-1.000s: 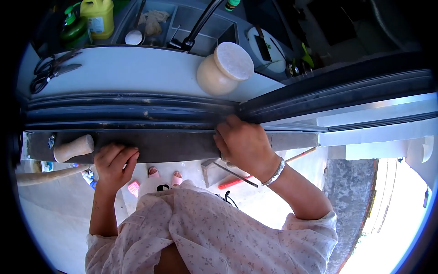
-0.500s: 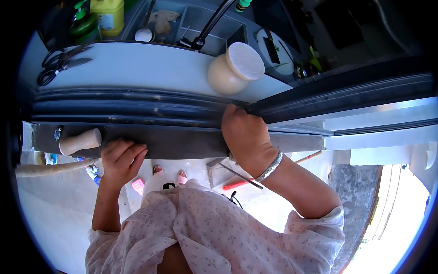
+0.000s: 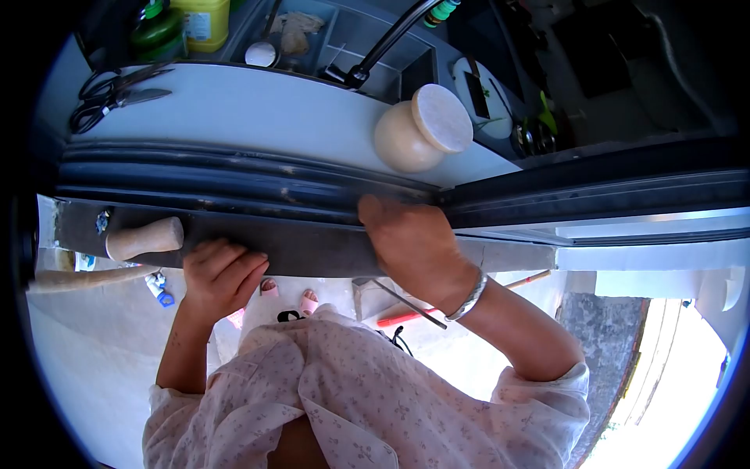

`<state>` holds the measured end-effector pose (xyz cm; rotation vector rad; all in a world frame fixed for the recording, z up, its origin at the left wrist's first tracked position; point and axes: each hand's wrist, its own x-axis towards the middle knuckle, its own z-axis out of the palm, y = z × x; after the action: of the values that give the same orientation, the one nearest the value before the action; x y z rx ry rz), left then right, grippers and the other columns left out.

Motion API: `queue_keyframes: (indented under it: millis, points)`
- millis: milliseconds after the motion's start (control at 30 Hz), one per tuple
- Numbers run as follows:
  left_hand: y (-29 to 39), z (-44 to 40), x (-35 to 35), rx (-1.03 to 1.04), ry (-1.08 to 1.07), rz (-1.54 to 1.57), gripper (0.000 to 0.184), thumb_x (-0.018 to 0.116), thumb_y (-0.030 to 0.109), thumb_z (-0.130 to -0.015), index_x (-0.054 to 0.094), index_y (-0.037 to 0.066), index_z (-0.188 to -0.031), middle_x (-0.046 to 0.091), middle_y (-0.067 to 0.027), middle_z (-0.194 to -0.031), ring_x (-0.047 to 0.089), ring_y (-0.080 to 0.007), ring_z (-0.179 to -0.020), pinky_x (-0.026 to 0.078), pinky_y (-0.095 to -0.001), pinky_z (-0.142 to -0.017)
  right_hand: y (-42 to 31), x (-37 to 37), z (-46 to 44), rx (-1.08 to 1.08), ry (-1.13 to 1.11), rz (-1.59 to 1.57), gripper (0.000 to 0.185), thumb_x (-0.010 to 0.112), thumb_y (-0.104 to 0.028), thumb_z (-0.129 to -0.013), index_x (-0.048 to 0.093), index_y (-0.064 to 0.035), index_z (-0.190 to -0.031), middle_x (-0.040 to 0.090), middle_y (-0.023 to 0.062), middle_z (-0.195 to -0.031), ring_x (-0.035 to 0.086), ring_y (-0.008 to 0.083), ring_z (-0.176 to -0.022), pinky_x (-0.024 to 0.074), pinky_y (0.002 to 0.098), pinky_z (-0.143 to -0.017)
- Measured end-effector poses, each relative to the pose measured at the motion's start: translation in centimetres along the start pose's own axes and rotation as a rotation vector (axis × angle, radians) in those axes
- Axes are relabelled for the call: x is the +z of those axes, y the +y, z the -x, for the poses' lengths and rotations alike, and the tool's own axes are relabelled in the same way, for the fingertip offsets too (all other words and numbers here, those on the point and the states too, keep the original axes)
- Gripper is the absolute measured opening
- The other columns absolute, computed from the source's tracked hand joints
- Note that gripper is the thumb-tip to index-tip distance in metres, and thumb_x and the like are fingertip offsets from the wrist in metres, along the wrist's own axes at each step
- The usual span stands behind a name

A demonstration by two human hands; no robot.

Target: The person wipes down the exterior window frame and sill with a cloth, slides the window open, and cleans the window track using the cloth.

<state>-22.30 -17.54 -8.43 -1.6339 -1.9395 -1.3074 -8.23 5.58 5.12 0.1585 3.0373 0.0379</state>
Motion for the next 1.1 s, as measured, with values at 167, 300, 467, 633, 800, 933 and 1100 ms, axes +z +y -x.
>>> queue_keyframes:
  millis: [167, 300, 467, 633, 800, 933, 1100]
  points:
    - [0.0, -0.1, -0.3, -0.003, -0.016, 0.006, 0.016, 0.082, 0.012, -0.072, 0.072, 0.01, -0.084, 0.061, -0.0008, -0.076, 0.061, -0.0187, -0.064, 0.049, -0.0317, -0.057, -3.2, 0.4, -3.2, -0.115, 0.077, -0.034, 0.013, 0.063, 0.001, -0.083, 0.056, -0.0039, -0.094, 0.065, 0.0124, -0.072, 0.067, 0.0302, -0.063, 0.0514, 0.0393, -0.057]
    - [0.1, -0.3, -0.4, -0.002, -0.015, 0.011, 0.013, 0.081, 0.012, -0.074, 0.071, 0.01, -0.083, 0.062, -0.0015, -0.077, 0.061, -0.0194, -0.064, 0.05, -0.0328, -0.058, -5.3, 1.1, -5.4, -0.161, 0.149, -0.098, 0.014, 0.062, -0.001, -0.082, 0.054, -0.0027, -0.094, 0.064, 0.0134, -0.073, 0.067, 0.0335, -0.064, 0.0528, 0.0408, -0.056]
    - [0.0, 0.0, -0.2, -0.01, 0.025, 0.035, 0.012, 0.08, 0.011, -0.074, 0.072, 0.009, -0.082, 0.062, -0.0025, -0.075, 0.061, -0.0215, -0.063, 0.049, -0.0341, -0.057, -4.1, 0.9, -5.0, -0.027, 0.219, -0.52, 0.01, 0.062, -0.007, -0.091, 0.058, -0.0059, -0.1, 0.065, 0.0146, -0.071, 0.066, 0.0325, -0.061, 0.05, 0.0417, -0.056]
    - [0.2, -0.1, -0.4, -0.035, -0.005, 0.035, 0.012, 0.08, 0.014, -0.076, 0.071, 0.009, -0.083, 0.062, -0.0024, -0.077, 0.063, -0.0217, -0.066, 0.051, -0.0349, -0.06, -2.5, -1.1, -2.3, 0.078, 0.208, -0.537, 0.012, 0.062, -0.007, -0.092, 0.062, -0.0062, -0.103, 0.066, 0.0157, -0.073, 0.067, 0.0338, -0.064, 0.0507, 0.0407, -0.059]
    - [0.2, 0.0, -0.2, -0.048, 0.024, 0.043, 0.012, 0.081, 0.011, -0.073, 0.072, 0.011, -0.081, 0.063, -0.0022, -0.075, 0.062, -0.0219, -0.064, 0.05, -0.0353, -0.058, -2.2, -0.9, -1.5, -0.002, 0.191, -0.341, 0.013, 0.066, -0.011, -0.09, 0.067, -0.0055, -0.101, 0.071, 0.0139, -0.088, 0.069, 0.0323, -0.075, 0.0561, 0.0408, -0.07]
    - [0.1, 0.0, -0.2, -0.048, 0.026, 0.048, 0.013, 0.082, 0.011, -0.072, 0.072, 0.011, -0.081, 0.064, -0.0023, -0.076, 0.063, -0.022, -0.065, 0.05, -0.0349, -0.058, -2.2, -0.9, -2.3, -0.091, 0.087, -0.143, 0.018, 0.071, -0.011, -0.087, 0.071, -0.0055, -0.103, 0.07, 0.0116, -0.086, 0.068, 0.0319, -0.075, 0.0552, 0.0398, -0.069]
    - [0.1, 0.1, -0.1, -0.043, 0.024, 0.047, 0.014, 0.082, 0.011, -0.071, 0.073, 0.011, -0.082, 0.064, -0.0023, -0.076, 0.063, -0.0217, -0.064, 0.051, -0.0347, -0.057, -1.9, -0.8, -4.1, -0.189, 0.038, -0.029, 0.013, 0.071, -0.008, -0.084, 0.069, -0.0072, -0.097, 0.069, 0.0089, -0.083, 0.069, 0.0309, -0.073, 0.0547, 0.0404, -0.065]
